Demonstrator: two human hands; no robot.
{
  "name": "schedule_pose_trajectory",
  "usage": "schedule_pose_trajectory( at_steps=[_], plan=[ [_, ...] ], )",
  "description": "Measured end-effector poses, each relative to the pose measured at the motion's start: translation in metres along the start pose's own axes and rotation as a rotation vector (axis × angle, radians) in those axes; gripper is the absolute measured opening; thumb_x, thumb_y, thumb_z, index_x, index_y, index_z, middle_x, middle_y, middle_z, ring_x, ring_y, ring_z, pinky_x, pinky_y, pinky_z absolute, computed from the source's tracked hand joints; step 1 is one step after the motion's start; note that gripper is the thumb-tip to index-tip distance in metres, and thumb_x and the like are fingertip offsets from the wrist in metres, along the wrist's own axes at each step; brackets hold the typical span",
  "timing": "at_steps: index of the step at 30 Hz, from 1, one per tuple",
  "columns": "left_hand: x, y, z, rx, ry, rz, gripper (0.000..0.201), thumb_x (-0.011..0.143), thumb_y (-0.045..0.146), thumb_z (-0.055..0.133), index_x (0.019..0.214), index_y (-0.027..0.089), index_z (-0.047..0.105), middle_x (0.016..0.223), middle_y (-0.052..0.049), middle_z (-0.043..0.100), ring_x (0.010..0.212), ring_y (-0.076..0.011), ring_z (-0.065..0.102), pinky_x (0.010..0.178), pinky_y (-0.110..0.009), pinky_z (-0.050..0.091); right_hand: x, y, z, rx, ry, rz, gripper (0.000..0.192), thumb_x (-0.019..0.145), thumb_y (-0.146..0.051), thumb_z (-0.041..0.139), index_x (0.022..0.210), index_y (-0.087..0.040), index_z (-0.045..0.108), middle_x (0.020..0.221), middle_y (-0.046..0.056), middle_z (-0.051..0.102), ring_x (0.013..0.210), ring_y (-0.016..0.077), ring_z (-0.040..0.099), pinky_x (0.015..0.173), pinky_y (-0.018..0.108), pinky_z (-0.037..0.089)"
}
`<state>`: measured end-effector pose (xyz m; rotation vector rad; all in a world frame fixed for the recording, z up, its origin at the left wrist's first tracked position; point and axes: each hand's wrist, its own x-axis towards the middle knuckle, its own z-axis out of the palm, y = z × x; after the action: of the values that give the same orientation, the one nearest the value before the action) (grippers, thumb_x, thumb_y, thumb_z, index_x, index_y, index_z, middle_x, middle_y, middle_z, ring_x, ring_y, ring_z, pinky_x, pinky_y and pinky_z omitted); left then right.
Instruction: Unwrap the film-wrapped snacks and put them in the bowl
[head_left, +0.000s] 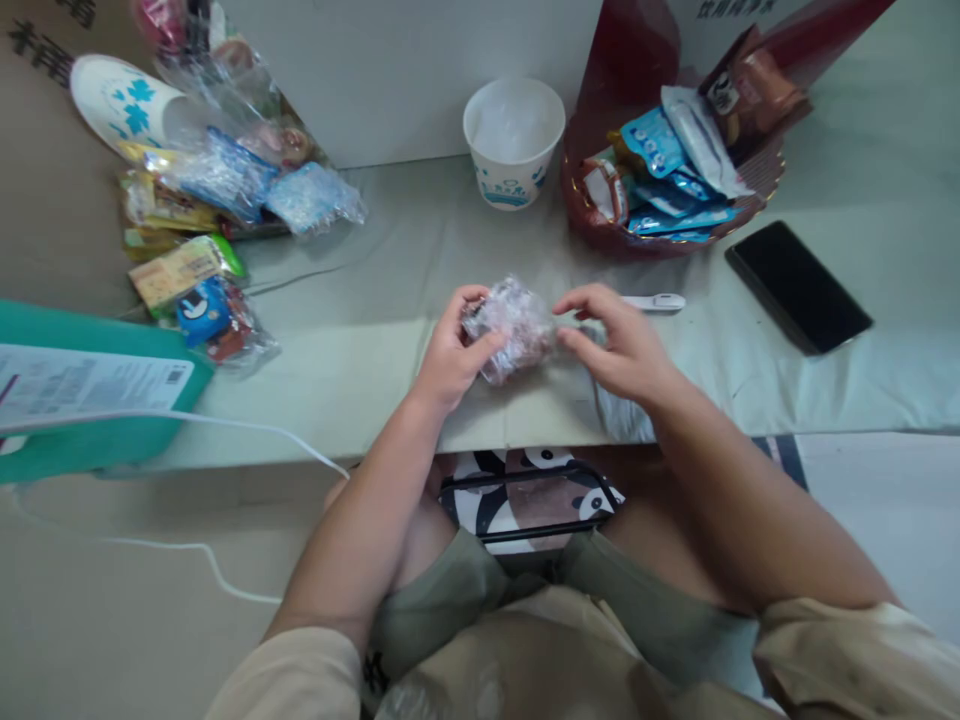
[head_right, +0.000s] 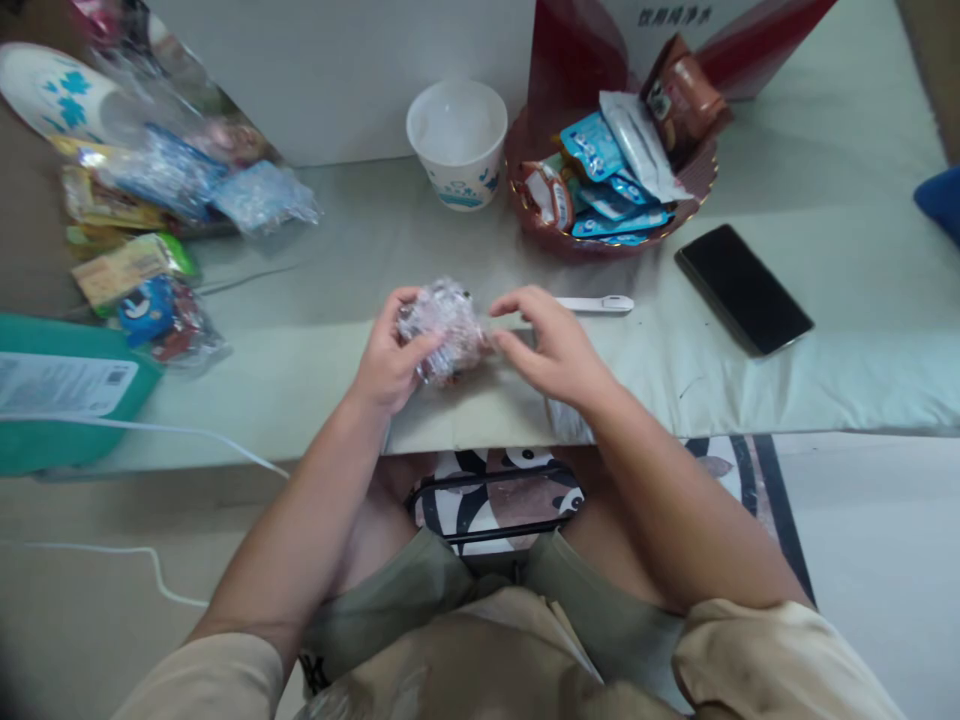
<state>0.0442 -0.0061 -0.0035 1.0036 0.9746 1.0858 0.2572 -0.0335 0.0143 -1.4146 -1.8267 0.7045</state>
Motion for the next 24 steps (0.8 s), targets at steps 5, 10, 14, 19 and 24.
schedule_pose_trajectory(
  at_steps=[5, 10, 14, 19, 24],
  plan=[
    [0.006, 0.01, -0.026, -0.158, 0.215, 0.006, 0.049, 0.064, 0.046, 0.092, 0.097, 0.027, 0.06, 0.089, 0.0, 0.064, 0.081, -0.0179, 0.067, 0.07, -0.029, 0.055, -0.003, 0.034, -0.025, -0.491, 0.076, 0.16, 0.027, 0.085, -0.027, 0.058, 0.109, -0.02, 0.068, 0.116, 0.019, 0.069, 0.107, 0.0357, 0.063, 0.097, 0.054, 0.046],
    [0.006, 0.013, -0.037, -0.248, 0.282, 0.037, 0.05, 0.062, 0.047, 0.092, 0.095, 0.027, 0.06, 0.09, -0.001, 0.065, 0.083, -0.0184, 0.068, 0.072, -0.03, 0.056, -0.004, 0.032, -0.025, -0.462, 0.114, 0.201, 0.023, 0.09, -0.038, 0.057, 0.103, -0.022, 0.069, 0.093, 0.012, 0.069, 0.085, 0.0283, 0.064, 0.083, 0.045, 0.047],
    [0.008, 0.008, -0.03, -0.229, 0.322, 0.051, 0.045, 0.066, 0.049, 0.091, 0.092, 0.026, 0.063, 0.085, 0.001, 0.064, 0.081, -0.0173, 0.067, 0.07, -0.028, 0.054, -0.004, -0.012, 0.004, -0.009, 0.083, 0.211, 0.034, 0.097, -0.054, 0.051, 0.101, -0.024, 0.066, 0.068, 0.0, 0.06, 0.059, 0.0169, 0.053, 0.061, 0.031, 0.042],
    [0.008, 0.002, -0.014, -0.175, 0.312, 0.085, 0.041, 0.07, 0.055, 0.087, 0.09, 0.024, 0.07, 0.083, 0.001, 0.065, 0.075, -0.0139, 0.063, 0.068, -0.026, 0.05, 0.004, -0.045, 0.047, 0.251, -0.12, 0.296, 0.047, 0.097, -0.061, 0.049, 0.074, -0.021, 0.061, 0.062, 0.001, 0.061, 0.054, 0.0136, 0.053, 0.056, 0.028, 0.04],
    [0.005, 0.0, -0.011, -0.074, 0.268, 0.126, 0.04, 0.072, 0.055, 0.086, 0.092, 0.023, 0.075, 0.09, -0.002, 0.071, 0.082, -0.0151, 0.066, 0.075, -0.027, 0.051, 0.014, -0.047, 0.049, 0.093, -0.14, 0.287, 0.045, 0.098, -0.052, 0.046, 0.069, -0.021, 0.061, 0.061, 0.002, 0.061, 0.058, 0.0152, 0.055, 0.058, 0.028, 0.037]
  ],
)
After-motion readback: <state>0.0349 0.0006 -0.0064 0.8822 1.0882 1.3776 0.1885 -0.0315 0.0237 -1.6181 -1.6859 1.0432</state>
